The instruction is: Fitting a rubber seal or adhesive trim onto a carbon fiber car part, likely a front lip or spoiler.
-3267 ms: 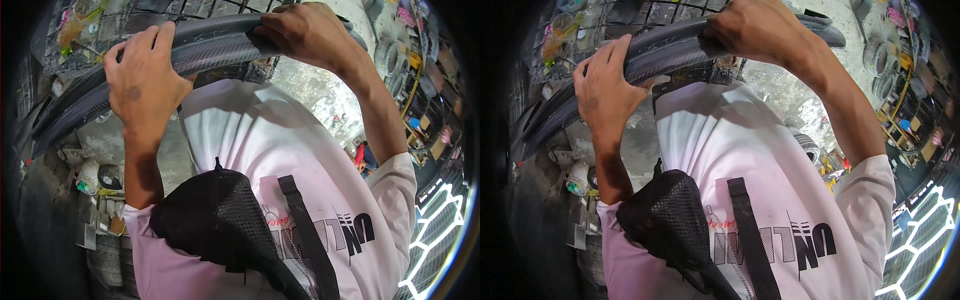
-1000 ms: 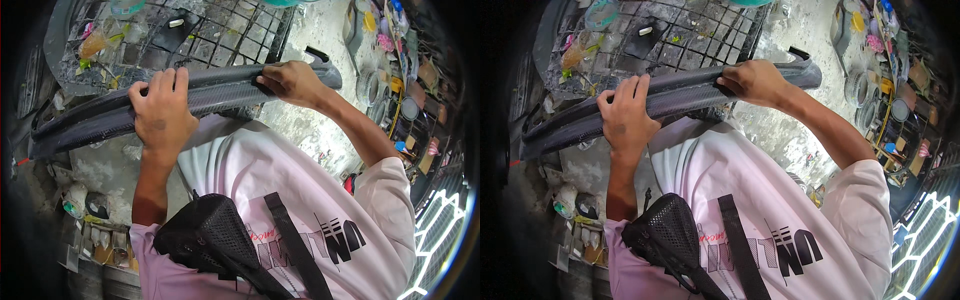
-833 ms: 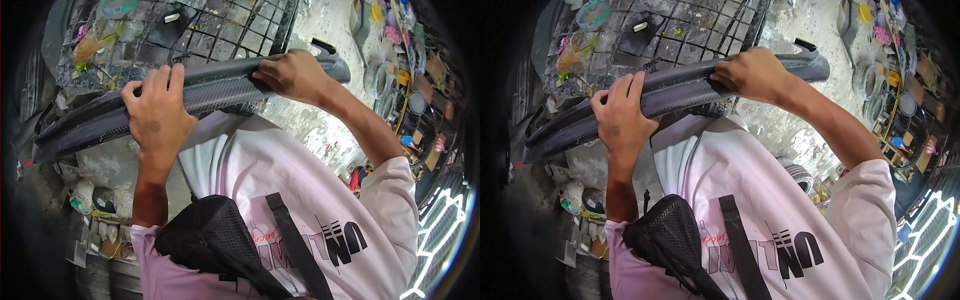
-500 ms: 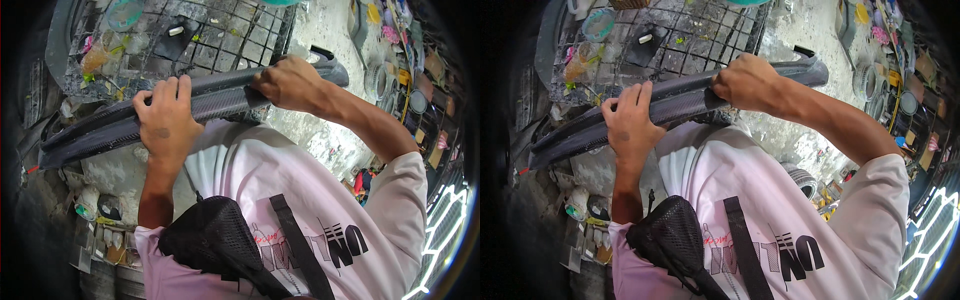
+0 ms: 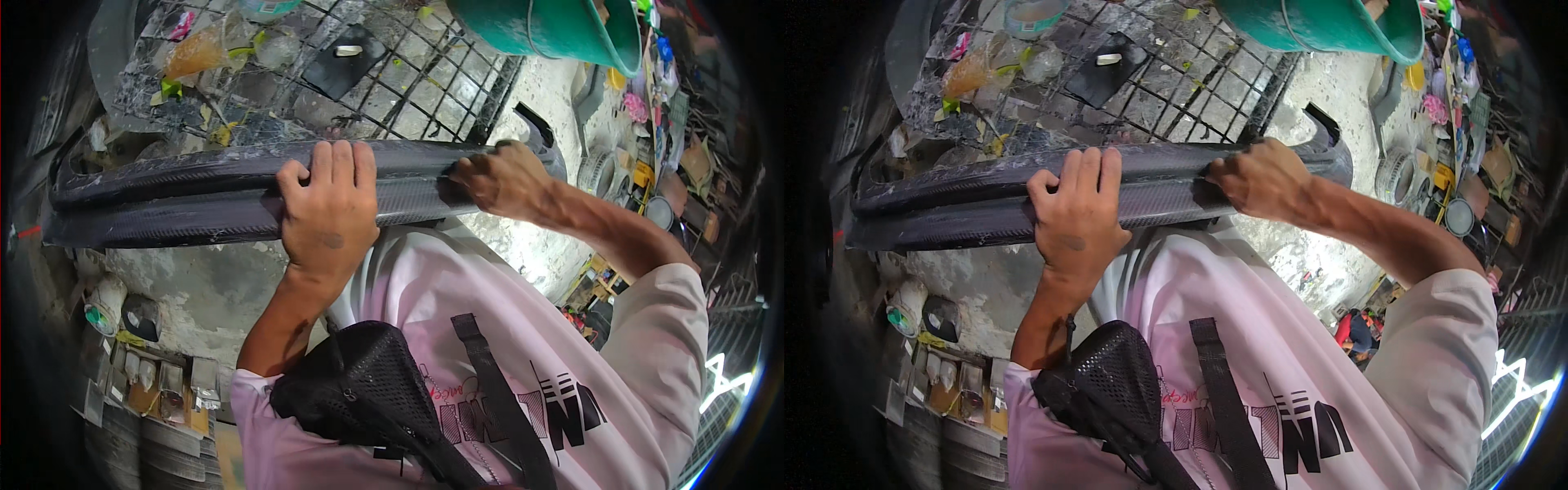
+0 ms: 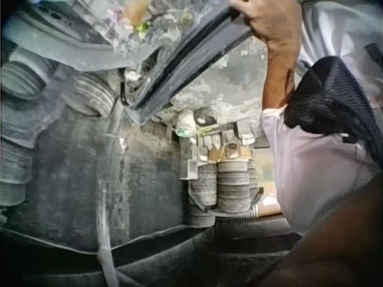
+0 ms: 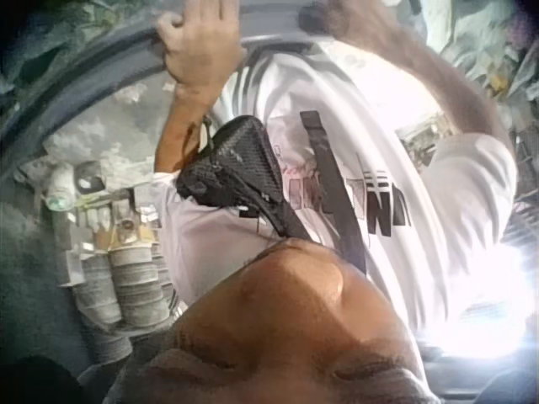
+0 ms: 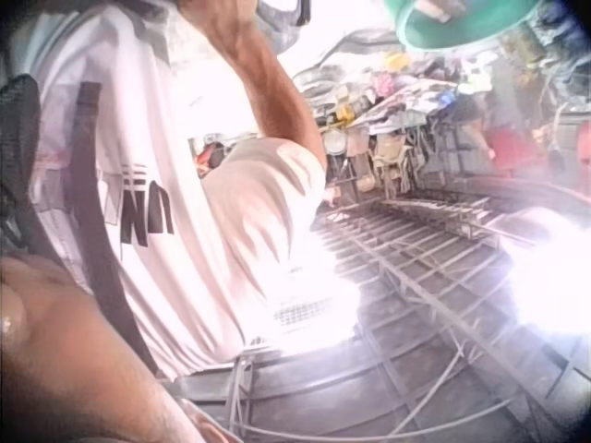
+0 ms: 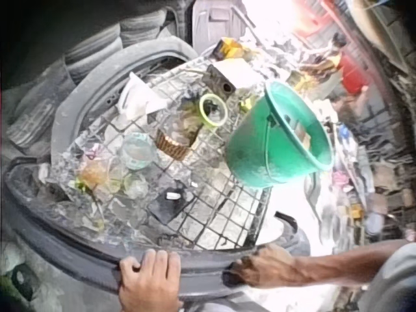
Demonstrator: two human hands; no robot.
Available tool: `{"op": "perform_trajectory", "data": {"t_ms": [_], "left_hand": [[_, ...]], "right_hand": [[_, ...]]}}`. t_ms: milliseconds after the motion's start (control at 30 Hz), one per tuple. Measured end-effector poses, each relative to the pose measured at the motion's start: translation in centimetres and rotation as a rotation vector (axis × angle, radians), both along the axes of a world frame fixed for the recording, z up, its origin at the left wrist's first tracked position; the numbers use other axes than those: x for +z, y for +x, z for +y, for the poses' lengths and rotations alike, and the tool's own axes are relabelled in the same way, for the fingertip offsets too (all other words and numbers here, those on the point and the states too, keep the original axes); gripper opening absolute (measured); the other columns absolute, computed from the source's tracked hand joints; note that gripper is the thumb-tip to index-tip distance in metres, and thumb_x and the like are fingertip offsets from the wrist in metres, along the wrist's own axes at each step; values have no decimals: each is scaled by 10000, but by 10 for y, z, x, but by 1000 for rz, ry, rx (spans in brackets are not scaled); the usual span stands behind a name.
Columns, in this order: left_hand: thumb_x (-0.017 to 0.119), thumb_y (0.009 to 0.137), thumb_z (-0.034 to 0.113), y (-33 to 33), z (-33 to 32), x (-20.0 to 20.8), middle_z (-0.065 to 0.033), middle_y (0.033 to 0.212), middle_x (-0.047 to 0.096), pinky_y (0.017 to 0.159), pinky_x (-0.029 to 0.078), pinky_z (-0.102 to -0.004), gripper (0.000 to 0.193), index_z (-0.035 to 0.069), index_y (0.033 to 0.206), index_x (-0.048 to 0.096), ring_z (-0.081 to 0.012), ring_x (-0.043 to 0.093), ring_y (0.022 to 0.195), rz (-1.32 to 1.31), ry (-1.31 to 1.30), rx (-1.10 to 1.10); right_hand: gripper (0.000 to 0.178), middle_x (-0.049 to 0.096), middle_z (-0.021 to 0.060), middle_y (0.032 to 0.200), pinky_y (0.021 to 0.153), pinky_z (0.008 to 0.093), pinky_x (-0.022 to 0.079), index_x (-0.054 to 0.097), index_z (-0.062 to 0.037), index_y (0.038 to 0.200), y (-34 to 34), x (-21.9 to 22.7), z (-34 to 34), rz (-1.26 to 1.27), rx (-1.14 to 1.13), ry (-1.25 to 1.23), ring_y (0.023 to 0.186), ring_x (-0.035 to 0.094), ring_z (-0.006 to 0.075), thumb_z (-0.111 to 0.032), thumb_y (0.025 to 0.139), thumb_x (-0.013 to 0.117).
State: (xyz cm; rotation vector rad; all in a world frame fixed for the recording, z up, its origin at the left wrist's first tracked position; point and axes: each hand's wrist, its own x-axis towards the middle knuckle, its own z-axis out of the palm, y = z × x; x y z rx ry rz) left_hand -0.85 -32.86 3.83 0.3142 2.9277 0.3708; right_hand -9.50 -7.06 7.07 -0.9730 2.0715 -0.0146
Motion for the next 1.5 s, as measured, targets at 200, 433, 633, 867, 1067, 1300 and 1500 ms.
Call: {"op": "perform_trajectory", "data": {"t_ms": [200, 433, 633, 867, 1067, 1300, 1500], "left_hand": [[637, 802, 157, 0, 1, -3, -21, 934, 548, 848, 353, -393, 283, 102, 1080, 627, -180, 540, 941, 150, 5, -3], [747, 682, 156, -10, -5, 8, 9, 958, 563, 874, 354, -395, 405, 143, 1062, 606, -172, 572, 970, 92, 48, -37], [856, 639, 320, -6, -5, 10, -23, 1240, 635, 968, 357, -412, 735, 103, 1302, 626, -166, 591, 1187, -24, -69, -78], [841, 634, 270, -2, 0, 9, -10, 1225, 635, 968, 359, -416, 707, 126, 1291, 625, -164, 591, 1181, -50, -79, -58], [845, 597, 253, -1, 1, 10, 15, 1174, 629, 923, 366, -404, 709, 147, 1262, 625, -161, 593, 1129, -15, -55, 0], [720, 666, 116, 1, -1, -6, 16, 876, 578, 799, 363, -391, 296, 149, 942, 622, -173, 592, 897, 238, 36, -10], [740, 658, 127, -1, 0, -7, 13, 875, 599, 793, 375, -394, 305, 154, 941, 626, -179, 613, 869, 278, 32, -25]], "right_hand": [[274, 620, 157, 637, 541, 507, 491, 630, -87, 866, 20, -3, 6, 111, -260, -95, 586, 622, 393, -299, 1032, 575], [320, 579, 139, 628, 541, 494, 465, 581, -75, 766, 25, -16, 18, 266, -354, -367, 585, 603, 389, -289, 992, 655], [280, 643, 100, 661, 569, 459, 521, 660, -103, 819, 16, -12, 18, 308, -137, -295, 616, 659, 344, -320, 991, 620], [192, 689, 111, 719, 641, 441, 577, 705, -103, 948, 22, -5, 9, 295, 33, -104, 679, 701, 323, -234, 989, 572], [217, 689, 132, 738, 670, 469, 581, 694, -83, 997, 12, 0, 1, 163, 44, 3, 705, 702, 337, -199, 1006, 510], [216, 726, 100, 786, 552, 436, 543, 698, -106, 963, 6, -8, 8, 87, -26, 9, 629, 689, 305, -269, 1018, 567], [279, 725, 106, 758, 538, 424, 543, 750, -102, 900, 7, -5, 3, 138, -72, -31, 614, 696, 280, -278, 1026, 573]]}}
